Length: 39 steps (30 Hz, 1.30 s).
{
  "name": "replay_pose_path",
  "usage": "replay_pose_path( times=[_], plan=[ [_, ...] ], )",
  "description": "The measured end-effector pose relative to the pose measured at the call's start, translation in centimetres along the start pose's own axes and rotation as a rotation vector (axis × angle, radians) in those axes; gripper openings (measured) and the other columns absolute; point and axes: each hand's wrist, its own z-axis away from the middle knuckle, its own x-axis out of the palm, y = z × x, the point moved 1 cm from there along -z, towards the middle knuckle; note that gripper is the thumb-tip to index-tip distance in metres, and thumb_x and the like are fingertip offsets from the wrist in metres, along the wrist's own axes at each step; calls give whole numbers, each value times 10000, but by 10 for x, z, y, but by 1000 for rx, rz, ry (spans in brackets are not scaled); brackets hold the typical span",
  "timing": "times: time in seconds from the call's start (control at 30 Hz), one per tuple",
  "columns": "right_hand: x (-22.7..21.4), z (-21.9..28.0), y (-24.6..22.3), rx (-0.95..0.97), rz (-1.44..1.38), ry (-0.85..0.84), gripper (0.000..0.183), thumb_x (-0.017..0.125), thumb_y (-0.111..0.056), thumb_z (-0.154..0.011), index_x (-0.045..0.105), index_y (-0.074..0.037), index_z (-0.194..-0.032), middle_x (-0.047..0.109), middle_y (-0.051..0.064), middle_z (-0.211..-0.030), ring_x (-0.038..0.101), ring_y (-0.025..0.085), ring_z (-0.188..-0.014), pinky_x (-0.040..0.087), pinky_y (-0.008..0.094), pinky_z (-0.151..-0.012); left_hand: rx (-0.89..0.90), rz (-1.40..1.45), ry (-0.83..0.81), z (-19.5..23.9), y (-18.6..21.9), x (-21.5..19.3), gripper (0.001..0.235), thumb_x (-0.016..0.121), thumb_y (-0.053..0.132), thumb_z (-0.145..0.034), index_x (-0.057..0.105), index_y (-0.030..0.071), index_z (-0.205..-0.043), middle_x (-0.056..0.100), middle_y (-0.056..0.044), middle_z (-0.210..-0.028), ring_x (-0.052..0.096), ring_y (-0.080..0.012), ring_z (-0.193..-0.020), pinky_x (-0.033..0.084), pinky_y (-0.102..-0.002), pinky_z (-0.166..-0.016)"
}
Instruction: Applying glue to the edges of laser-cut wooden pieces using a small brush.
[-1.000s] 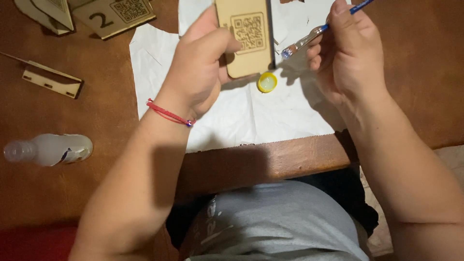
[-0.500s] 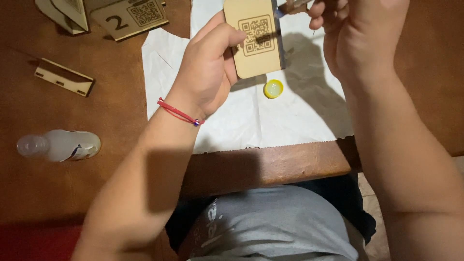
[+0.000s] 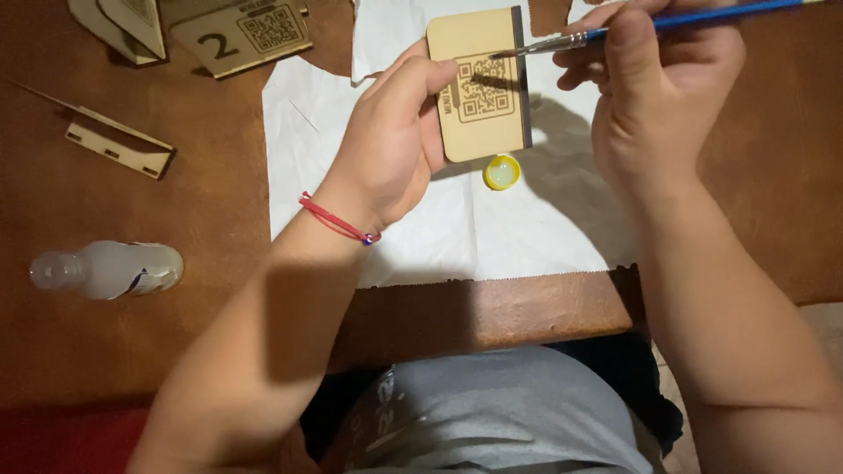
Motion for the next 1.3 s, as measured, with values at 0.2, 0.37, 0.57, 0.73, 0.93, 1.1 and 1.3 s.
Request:
replay_pose_path(
  times=[0.2, 0.37, 0.57, 0.73, 0.93, 1.1, 1.3],
  plan=[
    [-3, 5, -3, -361, 279, -305, 130, 670, 24, -1053, 620, 135, -1008, 672, 285, -974, 714, 378, -940, 617, 424, -878, 91, 32, -104, -4, -7, -5, 361, 414, 125, -963, 568, 37, -1277, 661, -129, -1156, 634, -248, -1038, 593, -482, -845],
    [6, 8, -14, -525, 341, -431, 160, 646, 31, -1004, 632, 164, -916, 674, 297, -871, 703, 377, -798, 592, 397, -718, 136, 10, -53, 1, 0, 0, 379, 397, 139, -976, 539, 46, -1315, 664, -168, -1178, 656, -254, -1053, 605, -465, -846],
    [7, 8, -13, -516, 301, -313, 182, 636, 3, -1010, 634, 147, -898, 671, 283, -862, 704, 371, -812, 594, 402, -739, 161, 44, -69, -1, -1, -3, 413, 380, 129, -983, 505, 16, -1359, 632, -159, -1226, 612, -265, -1120, 560, -456, -902],
    [13, 8, -13, -613, 360, -308, 153, 642, 34, -1021, 615, 161, -940, 671, 296, -886, 698, 406, -828, 592, 453, -764, 165, 0, -93, -2, -9, -4, 330, 412, 154, -988, 569, 79, -1269, 671, -98, -1138, 644, -184, -1020, 562, -397, -835],
    [14, 16, -18, -413, 277, -402, 114, 622, 80, -997, 576, 161, -931, 642, 285, -883, 678, 393, -832, 568, 436, -765, 175, 38, -60, -3, -4, -3, 499, 393, 140, -971, 451, -9, -1444, 597, -156, -1279, 582, -247, -1171, 506, -367, -972],
    [12, 8, -15, -527, 327, -266, 133, 640, 56, -1032, 639, 160, -949, 676, 307, -925, 699, 401, -872, 585, 443, -807, 128, 30, -92, -6, -13, -8, 390, 417, 198, -1010, 548, 61, -1350, 669, -107, -1183, 631, -186, -1078, 549, -399, -860],
    [19, 15, -33, -465, 374, -490, 123, 670, 55, -992, 590, 135, -942, 670, 263, -904, 689, 373, -822, 561, 420, -761, 98, 16, -37, -3, -3, -3, 477, 389, 235, -980, 517, 59, -1404, 626, -146, -1256, 617, -262, -1165, 565, -448, -883]
  ],
)
